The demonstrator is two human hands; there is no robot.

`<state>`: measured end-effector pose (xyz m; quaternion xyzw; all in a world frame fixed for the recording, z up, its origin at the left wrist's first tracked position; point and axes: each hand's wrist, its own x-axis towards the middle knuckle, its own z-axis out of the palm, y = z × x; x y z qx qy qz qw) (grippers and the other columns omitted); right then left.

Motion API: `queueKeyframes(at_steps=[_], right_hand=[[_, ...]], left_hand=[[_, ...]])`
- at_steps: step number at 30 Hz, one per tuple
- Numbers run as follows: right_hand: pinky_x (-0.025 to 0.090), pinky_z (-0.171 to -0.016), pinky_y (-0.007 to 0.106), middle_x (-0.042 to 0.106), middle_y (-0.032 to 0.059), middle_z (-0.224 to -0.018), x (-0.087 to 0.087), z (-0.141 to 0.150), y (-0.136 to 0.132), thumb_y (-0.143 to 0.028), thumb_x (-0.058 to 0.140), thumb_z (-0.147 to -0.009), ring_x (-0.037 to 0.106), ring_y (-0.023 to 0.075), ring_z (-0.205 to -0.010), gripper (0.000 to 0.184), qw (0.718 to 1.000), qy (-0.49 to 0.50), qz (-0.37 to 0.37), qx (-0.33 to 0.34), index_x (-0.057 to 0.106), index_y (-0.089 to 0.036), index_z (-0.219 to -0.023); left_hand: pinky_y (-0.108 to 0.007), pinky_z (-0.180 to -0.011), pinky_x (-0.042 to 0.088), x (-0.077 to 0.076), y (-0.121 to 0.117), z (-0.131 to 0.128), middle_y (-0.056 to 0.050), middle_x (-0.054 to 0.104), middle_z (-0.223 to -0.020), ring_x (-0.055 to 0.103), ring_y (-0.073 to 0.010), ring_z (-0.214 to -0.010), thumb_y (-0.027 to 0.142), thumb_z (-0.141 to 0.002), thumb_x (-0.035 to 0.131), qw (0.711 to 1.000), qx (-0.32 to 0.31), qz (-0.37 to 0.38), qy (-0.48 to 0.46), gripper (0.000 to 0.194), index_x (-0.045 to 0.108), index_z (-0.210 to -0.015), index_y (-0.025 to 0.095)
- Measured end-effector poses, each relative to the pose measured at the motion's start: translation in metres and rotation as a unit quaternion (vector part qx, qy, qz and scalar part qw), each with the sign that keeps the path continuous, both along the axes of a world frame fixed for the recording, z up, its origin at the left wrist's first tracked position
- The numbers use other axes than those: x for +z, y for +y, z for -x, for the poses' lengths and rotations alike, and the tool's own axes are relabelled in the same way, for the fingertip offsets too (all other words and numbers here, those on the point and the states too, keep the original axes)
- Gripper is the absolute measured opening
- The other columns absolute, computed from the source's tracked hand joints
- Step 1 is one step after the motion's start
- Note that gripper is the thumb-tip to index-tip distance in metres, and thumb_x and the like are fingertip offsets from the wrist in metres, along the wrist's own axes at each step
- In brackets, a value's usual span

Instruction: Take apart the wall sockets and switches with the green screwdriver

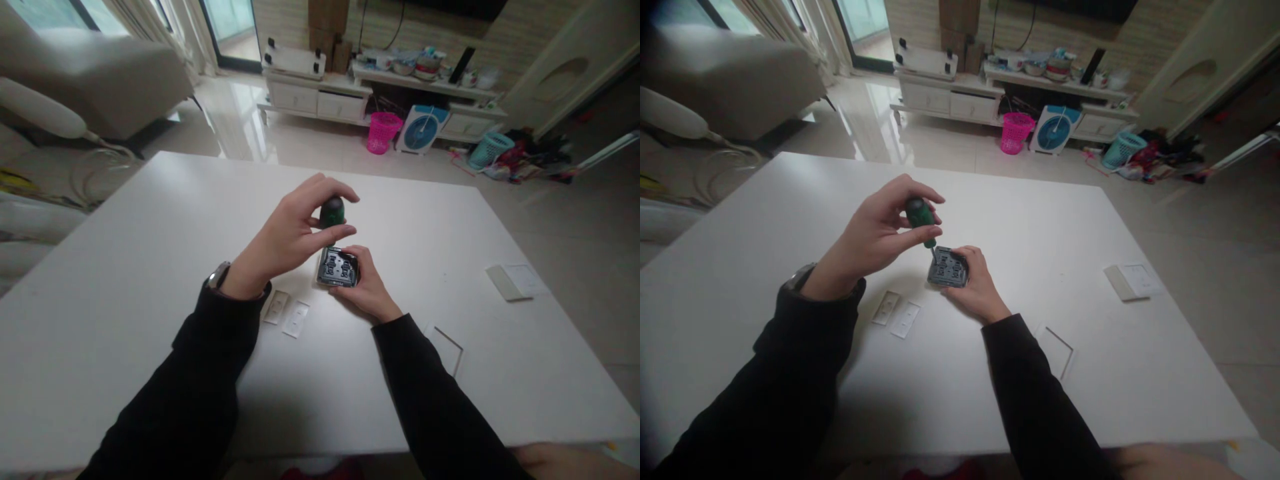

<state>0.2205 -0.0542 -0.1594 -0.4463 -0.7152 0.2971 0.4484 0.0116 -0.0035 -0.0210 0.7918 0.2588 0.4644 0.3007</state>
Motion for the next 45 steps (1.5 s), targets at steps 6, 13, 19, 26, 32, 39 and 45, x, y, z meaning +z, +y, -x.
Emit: queueKeyframes(at_steps=[6, 13, 19, 26, 32, 39, 45], right_hand=[[0.048, -0.112, 0.055, 0.053, 0.0058, -0.133, -0.002, -0.001, 0.001, -0.014, 0.091, -0.064, 0.056, 0.0317, -0.127, 0.083, 1.0, 0.003, -0.01, 0.0, 0.052, -0.037, -0.133], [0.047, -0.112, 0.054, 0.053, 0.0055, -0.132, -0.002, 0.0, 0.001, -0.013, 0.09, -0.063, 0.055, 0.0309, -0.127, 0.084, 1.0, -0.001, -0.012, 0.004, 0.053, -0.036, -0.134], [0.047, -0.111, 0.053, 0.055, 0.0052, -0.13, 0.002, 0.001, 0.0, -0.013, 0.09, -0.063, 0.056, 0.0308, -0.125, 0.082, 1.0, -0.004, -0.016, 0.006, 0.054, -0.036, -0.133], [0.047, -0.113, 0.055, 0.054, 0.0054, -0.133, 0.001, 0.0, -0.001, -0.016, 0.089, -0.065, 0.056, 0.0313, -0.128, 0.079, 1.0, 0.003, 0.003, 0.01, 0.053, -0.036, -0.133], [0.047, -0.113, 0.055, 0.054, 0.0059, -0.132, 0.002, 0.001, -0.001, -0.019, 0.09, -0.066, 0.056, 0.0313, -0.127, 0.077, 1.0, 0.0, -0.001, 0.004, 0.055, -0.035, -0.132], [0.047, -0.113, 0.054, 0.053, 0.0053, -0.133, 0.0, 0.001, 0.0, -0.018, 0.09, -0.066, 0.056, 0.0305, -0.128, 0.08, 1.0, 0.006, 0.005, 0.012, 0.052, -0.036, -0.134], [0.047, -0.114, 0.054, 0.053, 0.0059, -0.134, 0.002, 0.001, 0.0, -0.018, 0.09, -0.066, 0.054, 0.0308, -0.13, 0.078, 1.0, -0.002, -0.011, 0.012, 0.054, -0.036, -0.133]], left_hand=[[-0.036, -0.082, 0.065, -0.002, 0.0, 0.001, -0.007, 0.073, -0.105, 0.074, -0.0237, -0.103, 0.033, -0.088, 0.078, 0.991, -0.067, 0.097, -0.069, 0.034, 0.064, -0.116, 0.02], [-0.025, -0.06, 0.056, -0.017, 0.002, -0.015, 0.001, 0.063, -0.082, 0.063, -0.0116, -0.066, 0.041, -0.095, 0.07, 0.973, -0.098, 0.123, -0.166, 0.026, 0.06, -0.11, 0.023], [-0.022, -0.042, 0.038, -0.023, -0.004, -0.029, 0.006, 0.053, -0.068, 0.047, -0.0059, -0.045, 0.054, -0.095, 0.071, 0.957, -0.118, 0.157, -0.212, 0.035, 0.055, -0.093, 0.023], [-0.023, -0.051, 0.047, -0.021, 0.001, -0.028, 0.004, 0.057, -0.07, 0.06, -0.0097, -0.058, 0.057, -0.08, 0.086, 0.963, -0.09, 0.138, -0.214, 0.048, 0.055, -0.079, 0.02], [-0.025, -0.064, 0.054, -0.011, -0.007, -0.027, -0.002, 0.069, -0.08, 0.068, -0.0134, -0.073, 0.061, -0.09, 0.074, 0.954, -0.141, 0.186, -0.191, 0.045, 0.065, -0.093, 0.017], [-0.022, -0.055, 0.048, -0.019, -0.008, -0.031, 0.003, 0.06, -0.075, 0.057, -0.0086, -0.058, 0.063, -0.093, 0.07, 0.941, -0.151, 0.208, -0.219, 0.044, 0.055, -0.097, 0.022], [-0.023, -0.055, 0.051, -0.025, 0.003, -0.03, 0.003, 0.058, -0.076, 0.061, -0.0095, -0.061, 0.065, -0.09, 0.072, 0.953, -0.091, 0.166, -0.237, 0.047, 0.058, -0.087, 0.02]])
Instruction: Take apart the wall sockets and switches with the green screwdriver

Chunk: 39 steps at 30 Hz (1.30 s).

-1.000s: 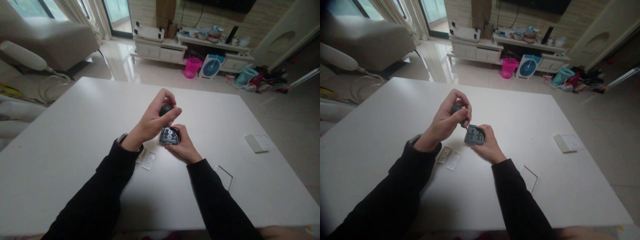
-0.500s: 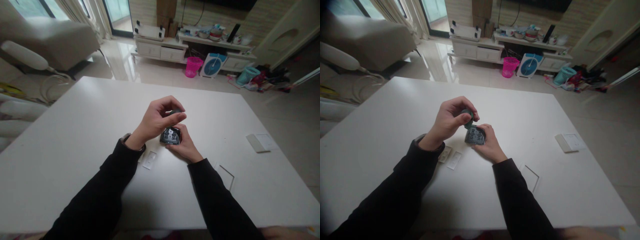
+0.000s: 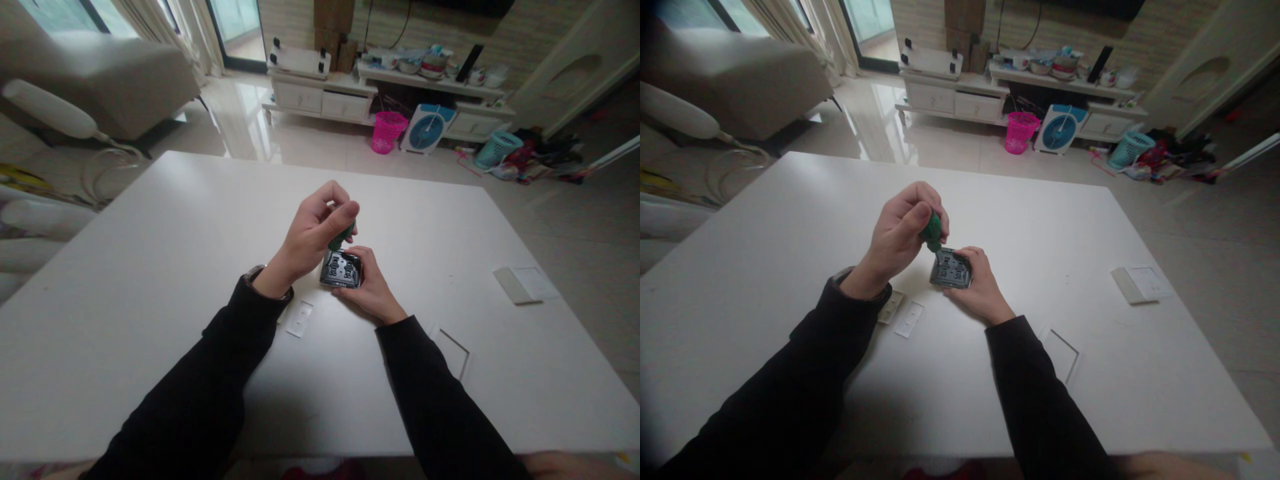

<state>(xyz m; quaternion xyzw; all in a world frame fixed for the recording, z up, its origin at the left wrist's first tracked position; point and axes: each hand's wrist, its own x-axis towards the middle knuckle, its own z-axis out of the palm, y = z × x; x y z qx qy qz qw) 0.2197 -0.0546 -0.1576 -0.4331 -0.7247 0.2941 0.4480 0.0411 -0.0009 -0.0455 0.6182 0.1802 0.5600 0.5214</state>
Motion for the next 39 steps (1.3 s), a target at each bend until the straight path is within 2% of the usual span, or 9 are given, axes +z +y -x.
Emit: queueKeyframes(at_steps=[4, 8, 11, 15, 19, 24, 30, 34, 39], right_hand=[[0.047, -0.114, 0.056, 0.052, 0.0061, -0.134, -0.001, -0.001, 0.0, -0.018, 0.091, -0.065, 0.054, 0.0314, -0.13, 0.079, 1.0, -0.003, 0.006, -0.002, 0.053, -0.037, -0.133], [0.047, -0.114, 0.055, 0.053, 0.0063, -0.134, 0.0, 0.0, -0.001, -0.019, 0.091, -0.066, 0.055, 0.0312, -0.129, 0.078, 1.0, -0.008, 0.005, -0.003, 0.053, -0.036, -0.133], [0.048, -0.113, 0.055, 0.054, 0.0064, -0.133, 0.002, 0.001, -0.001, -0.019, 0.091, -0.066, 0.056, 0.0308, -0.128, 0.078, 1.0, -0.01, 0.005, -0.007, 0.053, -0.035, -0.131], [0.047, -0.113, 0.055, 0.054, 0.0061, -0.133, 0.002, 0.001, -0.001, -0.018, 0.091, -0.065, 0.055, 0.0307, -0.128, 0.079, 1.0, -0.01, 0.002, -0.009, 0.054, -0.035, -0.132], [0.048, -0.113, 0.054, 0.053, 0.0062, -0.133, 0.0, 0.0, 0.0, -0.016, 0.091, -0.065, 0.055, 0.0305, -0.129, 0.08, 1.0, -0.011, -0.007, -0.002, 0.053, -0.035, -0.133], [0.047, -0.114, 0.054, 0.053, 0.0068, -0.135, 0.001, 0.0, 0.0, -0.02, 0.09, -0.067, 0.054, 0.031, -0.131, 0.077, 1.0, -0.01, -0.008, 0.003, 0.053, -0.035, -0.133], [0.046, -0.115, 0.055, 0.053, 0.0061, -0.134, 0.004, 0.001, -0.001, -0.017, 0.088, -0.067, 0.054, 0.0314, -0.13, 0.076, 1.0, -0.013, -0.006, 0.004, 0.054, -0.036, -0.131], [0.047, -0.114, 0.056, 0.053, 0.0059, -0.133, 0.004, 0.002, -0.002, -0.017, 0.089, -0.066, 0.054, 0.0319, -0.13, 0.076, 1.0, -0.013, 0.002, -0.002, 0.053, -0.036, -0.131], [0.047, -0.116, 0.057, 0.05, 0.0068, -0.138, 0.001, 0.002, -0.002, -0.017, 0.089, -0.067, 0.053, 0.0318, -0.133, 0.08, 1.0, -0.006, -0.008, 0.004, 0.052, -0.038, -0.135]], left_hand=[[-0.024, -0.059, 0.054, 0.006, -0.001, 0.002, -0.001, 0.064, -0.077, 0.066, -0.0125, -0.069, 0.069, -0.096, 0.061, 0.999, 0.028, 0.014, 0.024, 0.051, 0.063, -0.087, 0.019], [-0.026, -0.057, 0.053, 0.006, -0.004, -0.002, 0.002, 0.061, -0.068, 0.062, -0.0124, -0.06, 0.074, -0.1, 0.047, 0.999, 0.027, 0.024, 0.005, 0.054, 0.06, -0.093, 0.022], [-0.026, -0.052, 0.047, 0.004, -0.005, -0.004, 0.005, 0.056, -0.063, 0.056, -0.0115, -0.053, 0.074, -0.096, 0.055, 1.0, 0.004, 0.02, 0.007, 0.051, 0.056, -0.092, 0.024], [-0.024, -0.053, 0.048, 0.006, -0.006, -0.003, 0.003, 0.059, -0.07, 0.057, -0.0103, -0.058, 0.068, -0.093, 0.066, 1.0, -0.008, 0.016, 0.014, 0.048, 0.053, -0.083, 0.023], [-0.025, -0.055, 0.049, 0.011, -0.007, -0.002, 0.001, 0.058, -0.071, 0.059, -0.0111, -0.061, 0.065, -0.096, 0.062, 1.0, 0.017, 0.006, 0.016, 0.048, 0.054, -0.078, 0.022], [-0.027, -0.049, 0.044, 0.013, -0.009, -0.002, 0.004, 0.054, -0.061, 0.052, -0.0113, -0.051, 0.071, -0.1, 0.05, 0.999, 0.024, 0.025, 0.003, 0.05, 0.053, -0.083, 0.023], [-0.026, -0.044, 0.041, 0.007, -0.009, -0.004, 0.006, 0.051, -0.06, 0.049, -0.0094, -0.045, 0.075, -0.087, 0.067, 1.0, -0.01, 0.01, -0.001, 0.053, 0.053, -0.085, 0.024], [-0.024, -0.044, 0.042, 0.005, -0.009, -0.004, 0.005, 0.051, -0.063, 0.054, -0.009, -0.046, 0.067, -0.085, 0.077, 1.0, 0.009, -0.002, 0.001, 0.05, 0.053, -0.079, 0.023], [-0.023, -0.047, 0.045, 0.013, -0.009, -0.001, 0.004, 0.056, -0.063, 0.061, -0.0101, -0.052, 0.06, -0.091, 0.073, 0.998, 0.07, 0.004, 0.001, 0.047, 0.053, -0.074, 0.021]])
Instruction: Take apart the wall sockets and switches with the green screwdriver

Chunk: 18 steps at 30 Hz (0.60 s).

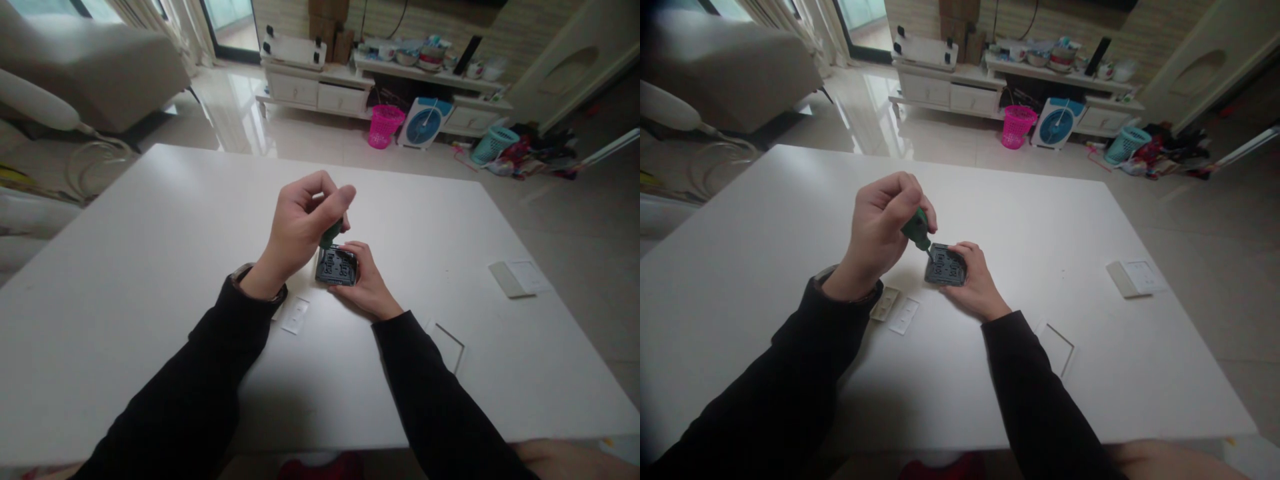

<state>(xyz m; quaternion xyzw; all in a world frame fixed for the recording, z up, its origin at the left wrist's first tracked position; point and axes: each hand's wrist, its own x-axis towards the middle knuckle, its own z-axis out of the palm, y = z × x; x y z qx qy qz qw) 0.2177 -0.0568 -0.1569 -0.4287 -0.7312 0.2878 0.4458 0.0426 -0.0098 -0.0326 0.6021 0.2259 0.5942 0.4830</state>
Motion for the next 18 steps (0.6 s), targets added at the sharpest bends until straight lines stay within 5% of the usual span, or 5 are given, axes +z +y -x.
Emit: queueKeyframes(at_steps=[6, 10, 14, 18], right_hand=[[0.046, -0.117, 0.058, 0.05, 0.0065, -0.139, -0.003, -0.001, 0.0, -0.02, 0.09, -0.068, 0.052, 0.0318, -0.134, 0.08, 1.0, -0.004, -0.006, 0.0, 0.052, -0.039, -0.136], [0.047, -0.116, 0.06, 0.051, 0.0066, -0.137, 0.001, 0.001, -0.001, -0.022, 0.09, -0.07, 0.053, 0.0326, -0.133, 0.078, 1.0, -0.013, -0.013, 0.0, 0.052, -0.04, -0.135], [0.047, -0.115, 0.059, 0.052, 0.0065, -0.135, 0.006, 0.003, -0.001, -0.024, 0.09, -0.072, 0.053, 0.0329, -0.131, 0.072, 1.0, -0.014, -0.019, 0.0, 0.055, -0.039, -0.133], [0.047, -0.115, 0.06, 0.053, 0.0063, -0.134, 0.006, 0.004, -0.002, -0.026, 0.091, -0.072, 0.052, 0.0335, -0.132, 0.07, 1.0, -0.021, -0.017, -0.003, 0.056, -0.039, -0.131]], left_hand=[[-0.026, -0.043, 0.043, 0.005, -0.002, -0.003, 0.004, 0.058, -0.063, 0.058, -0.0108, -0.047, 0.071, -0.1, 0.051, 0.999, 0.008, 0.01, -0.029, 0.05, 0.058, -0.087, 0.023], [-0.027, -0.04, 0.037, 0.004, -0.005, -0.004, 0.005, 0.054, -0.057, 0.05, -0.01, -0.04, 0.079, -0.098, 0.043, 0.998, -0.051, 0.013, -0.025, 0.057, 0.054, -0.088, 0.024], [-0.025, -0.04, 0.035, 0.0, -0.006, -0.003, 0.005, 0.053, -0.059, 0.047, -0.0082, -0.043, 0.072, -0.092, 0.064, 0.993, -0.118, -0.004, -0.03, 0.051, 0.051, -0.084, 0.023], [-0.025, -0.046, 0.043, -0.006, -0.005, -0.002, 0.003, 0.054, -0.071, 0.056, -0.0097, -0.055, 0.059, -0.085, 0.08, 0.998, -0.06, -0.016, 0.005, 0.046, 0.053, -0.08, 0.023]])
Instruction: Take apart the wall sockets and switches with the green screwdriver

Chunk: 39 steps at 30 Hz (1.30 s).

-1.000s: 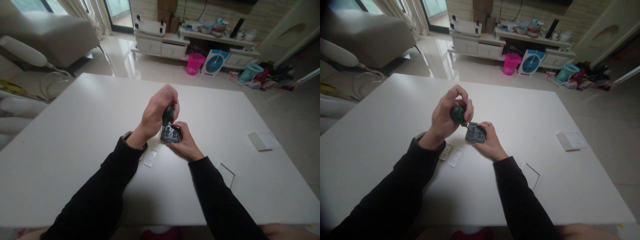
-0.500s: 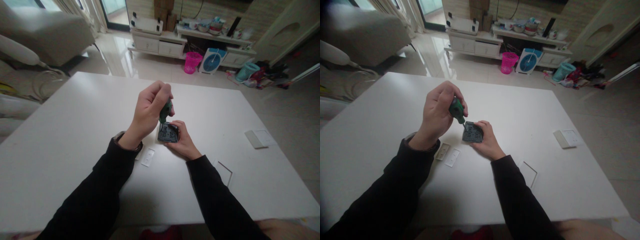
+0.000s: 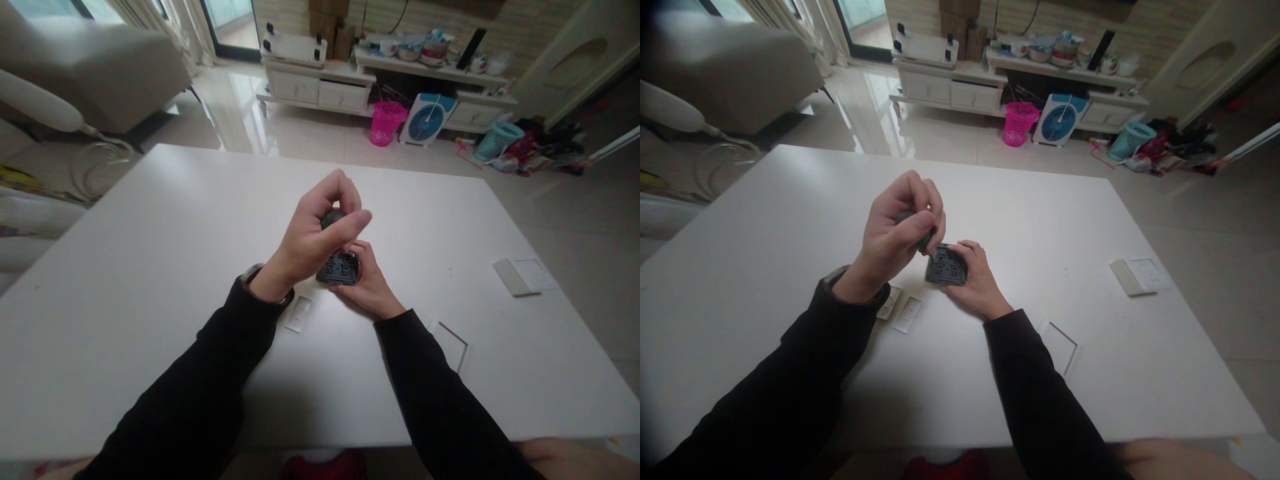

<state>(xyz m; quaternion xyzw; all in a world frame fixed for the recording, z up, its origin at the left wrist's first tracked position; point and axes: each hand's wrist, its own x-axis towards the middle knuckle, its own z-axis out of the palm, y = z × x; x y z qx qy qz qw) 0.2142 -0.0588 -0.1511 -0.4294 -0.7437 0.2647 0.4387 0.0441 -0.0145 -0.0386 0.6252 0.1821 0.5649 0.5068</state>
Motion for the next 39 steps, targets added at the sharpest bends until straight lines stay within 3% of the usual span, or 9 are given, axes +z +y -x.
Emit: queueKeyframes(at_steps=[7, 10, 14, 23, 28, 33, 39], right_hand=[[0.046, -0.117, 0.061, 0.05, 0.0069, -0.139, -0.006, -0.002, 0.001, -0.023, 0.091, -0.069, 0.05, 0.0337, -0.136, 0.079, 1.0, -0.004, 0.004, 0.0, 0.053, -0.04, -0.136], [0.044, -0.119, 0.06, 0.049, 0.0071, -0.14, -0.007, -0.003, 0.001, -0.022, 0.091, -0.07, 0.049, 0.0334, -0.138, 0.078, 1.0, 0.0, 0.004, 0.004, 0.054, -0.039, -0.136], [0.045, -0.118, 0.06, 0.049, 0.0073, -0.139, -0.008, -0.003, 0.001, -0.024, 0.091, -0.071, 0.05, 0.033, -0.136, 0.077, 1.0, 0.006, 0.002, 0.007, 0.053, -0.038, -0.137], [0.047, -0.114, 0.06, 0.052, 0.0077, -0.137, 0.0, -0.002, -0.001, -0.026, 0.089, -0.075, 0.052, 0.0332, -0.133, 0.071, 1.0, -0.009, -0.008, 0.005, 0.054, -0.038, -0.135], [0.047, -0.115, 0.059, 0.05, 0.0078, -0.139, -0.004, -0.002, 0.0, -0.025, 0.091, -0.072, 0.052, 0.0331, -0.134, 0.075, 1.0, -0.005, -0.01, 0.007, 0.054, -0.039, -0.136], [0.046, -0.117, 0.059, 0.05, 0.0078, -0.137, -0.007, -0.003, 0.001, -0.026, 0.092, -0.071, 0.051, 0.0333, -0.136, 0.076, 1.0, -0.007, -0.001, 0.004, 0.054, -0.038, -0.136], [0.047, -0.116, 0.06, 0.05, 0.0075, -0.138, -0.007, -0.003, 0.001, -0.026, 0.091, -0.071, 0.052, 0.0332, -0.135, 0.076, 1.0, 0.006, 0.005, 0.009, 0.054, -0.038, -0.136]], left_hand=[[-0.027, -0.056, 0.05, 0.004, 0.004, 0.002, 0.0, 0.061, -0.072, 0.065, -0.0132, -0.066, 0.06, -0.088, 0.077, 1.0, 0.018, -0.004, 0.008, 0.043, 0.061, -0.08, 0.021], [-0.027, -0.058, 0.052, 0.007, 0.003, 0.001, 0.001, 0.064, -0.074, 0.066, -0.0134, -0.067, 0.062, -0.094, 0.068, 1.0, -0.005, 0.009, 0.004, 0.041, 0.062, -0.089, 0.022], [-0.025, -0.052, 0.048, 0.007, 0.0, -0.001, 0.003, 0.058, -0.064, 0.06, -0.0122, -0.057, 0.064, -0.102, 0.054, 0.999, -0.026, 0.019, -0.007, 0.044, 0.057, -0.088, 0.022], [-0.02, -0.039, 0.038, 0.007, 0.001, 0.0, 0.007, 0.049, -0.062, 0.047, -0.0044, -0.04, 0.063, -0.091, 0.072, 1.0, -0.01, 0.006, -0.014, 0.051, 0.047, -0.074, 0.022], [-0.021, -0.042, 0.044, 0.009, 0.001, 0.001, 0.005, 0.051, -0.06, 0.055, -0.0073, -0.046, 0.059, -0.093, 0.071, 1.0, 0.002, 0.0, 0.001, 0.05, 0.052, -0.069, 0.02], [-0.022, -0.047, 0.049, 0.014, -0.002, 0.001, 0.003, 0.059, -0.063, 0.062, -0.0097, -0.053, 0.065, -0.095, 0.065, 0.999, -0.005, 0.013, 0.035, 0.048, 0.061, -0.08, 0.02], [-0.023, -0.042, 0.041, 0.013, 0.0, -0.002, 0.005, 0.051, -0.056, 0.053, -0.0091, -0.044, 0.071, -0.098, 0.056, 1.0, -0.017, 0.013, 0.008, 0.052, 0.057, -0.08, 0.022]])
